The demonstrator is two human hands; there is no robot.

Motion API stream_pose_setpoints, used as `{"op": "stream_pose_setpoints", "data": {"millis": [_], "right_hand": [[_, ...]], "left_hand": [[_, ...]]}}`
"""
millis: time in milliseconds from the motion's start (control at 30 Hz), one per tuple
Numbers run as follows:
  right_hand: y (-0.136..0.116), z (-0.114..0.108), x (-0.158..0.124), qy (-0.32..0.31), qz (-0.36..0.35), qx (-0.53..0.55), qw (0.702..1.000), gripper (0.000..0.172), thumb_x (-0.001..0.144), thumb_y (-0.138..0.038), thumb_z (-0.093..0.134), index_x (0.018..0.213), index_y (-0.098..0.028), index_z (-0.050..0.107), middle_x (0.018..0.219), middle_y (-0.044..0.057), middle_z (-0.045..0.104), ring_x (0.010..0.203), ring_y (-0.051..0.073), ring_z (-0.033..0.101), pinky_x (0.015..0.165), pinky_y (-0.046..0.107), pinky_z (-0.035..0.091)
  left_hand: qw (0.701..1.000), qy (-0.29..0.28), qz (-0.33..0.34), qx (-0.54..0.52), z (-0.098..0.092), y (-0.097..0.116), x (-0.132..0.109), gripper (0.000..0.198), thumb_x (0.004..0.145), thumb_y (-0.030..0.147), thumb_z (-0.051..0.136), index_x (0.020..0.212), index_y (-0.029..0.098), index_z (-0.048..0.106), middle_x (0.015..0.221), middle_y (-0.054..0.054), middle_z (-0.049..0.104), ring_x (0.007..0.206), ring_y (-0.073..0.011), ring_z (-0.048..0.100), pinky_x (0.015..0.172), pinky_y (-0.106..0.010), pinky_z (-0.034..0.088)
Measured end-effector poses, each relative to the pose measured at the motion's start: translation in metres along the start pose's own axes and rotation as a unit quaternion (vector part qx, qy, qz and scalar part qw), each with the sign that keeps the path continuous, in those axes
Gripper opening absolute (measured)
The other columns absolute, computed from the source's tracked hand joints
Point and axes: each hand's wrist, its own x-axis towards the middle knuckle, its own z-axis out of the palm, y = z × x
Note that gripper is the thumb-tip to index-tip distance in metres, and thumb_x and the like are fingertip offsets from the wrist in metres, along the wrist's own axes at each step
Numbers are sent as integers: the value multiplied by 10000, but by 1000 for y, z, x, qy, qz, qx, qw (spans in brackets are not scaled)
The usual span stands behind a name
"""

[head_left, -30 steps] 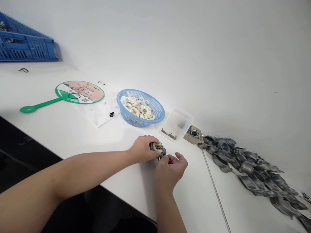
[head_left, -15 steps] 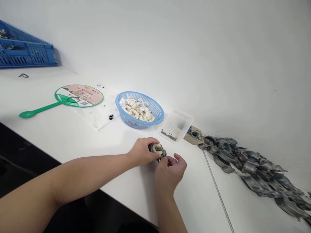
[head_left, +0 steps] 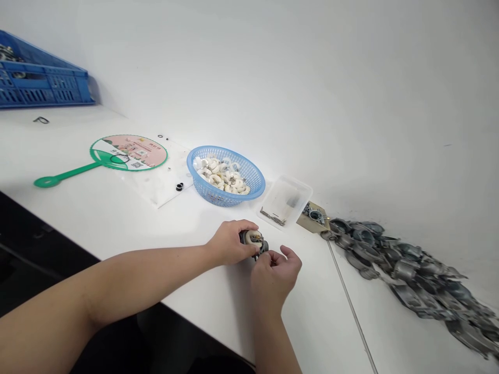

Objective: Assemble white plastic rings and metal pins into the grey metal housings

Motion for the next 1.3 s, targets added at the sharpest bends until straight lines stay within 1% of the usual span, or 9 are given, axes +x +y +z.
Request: {"op": "stream_pose_setpoints", "data": {"millis": [167, 333, 533, 1033, 1200, 1300], "right_hand": [[-1, -2, 0, -1, -2, -3, 1000, 442, 657, -196, 538, 1075, -188, 395, 742, -10, 591, 638, 163, 568, 584, 280, 431], [-6, -2, -3, -11, 11, -8, 1000, 465, 679, -194, 525, 1117, -197, 370, 757, -14, 593, 652, 168, 576, 597, 287, 433], [-7, -1, -5, 9, 11, -11, 1000, 470, 682, -193, 524, 1128, -191, 376, 777, -2, 593, 652, 171, 573, 598, 292, 432], [-1, 2, -4, 8, -4, -15, 1000, 464, 691, -211, 522, 1127, -188, 366, 772, 2, 583, 658, 170, 569, 582, 283, 427], [-6, 2, -6, 3, 0, -31, 1000, 461, 695, -213, 516, 1132, -196, 369, 801, 5, 597, 675, 177, 575, 603, 292, 424], [-10, 1, -7, 8, 4, -39, 999, 449, 704, -204, 507, 1132, -199, 370, 785, 2, 597, 679, 181, 575, 606, 294, 422]], "left_hand": [[1000, -1, 10, 16, -1, -1, 1, 417, 626, 246, 687, 1038, 214, 627, 991, -32, 662, 903, -185, 605, 841, -305, 496], [1000, -1, 9, 17, -1, -1, 1, 431, 633, 243, 683, 1059, 219, 622, 1007, -34, 660, 930, -188, 602, 862, -306, 492], [1000, -1, 11, 17, -1, -1, 0, 425, 633, 239, 677, 1053, 210, 623, 997, -38, 659, 911, -184, 604, 853, -306, 495], [1000, -3, 5, 7, -1, -3, 0, 414, 633, 236, 685, 1041, 212, 621, 984, -36, 661, 897, -181, 607, 838, -305, 499], [1000, -5, 5, 10, -1, -2, 1, 400, 633, 223, 678, 1028, 214, 614, 963, -30, 660, 873, -177, 607, 811, -300, 505], [999, -2, 24, 26, -2, -1, 1, 389, 636, 216, 669, 1021, 220, 607, 955, -24, 661, 883, -182, 602, 824, -308, 497]]}}
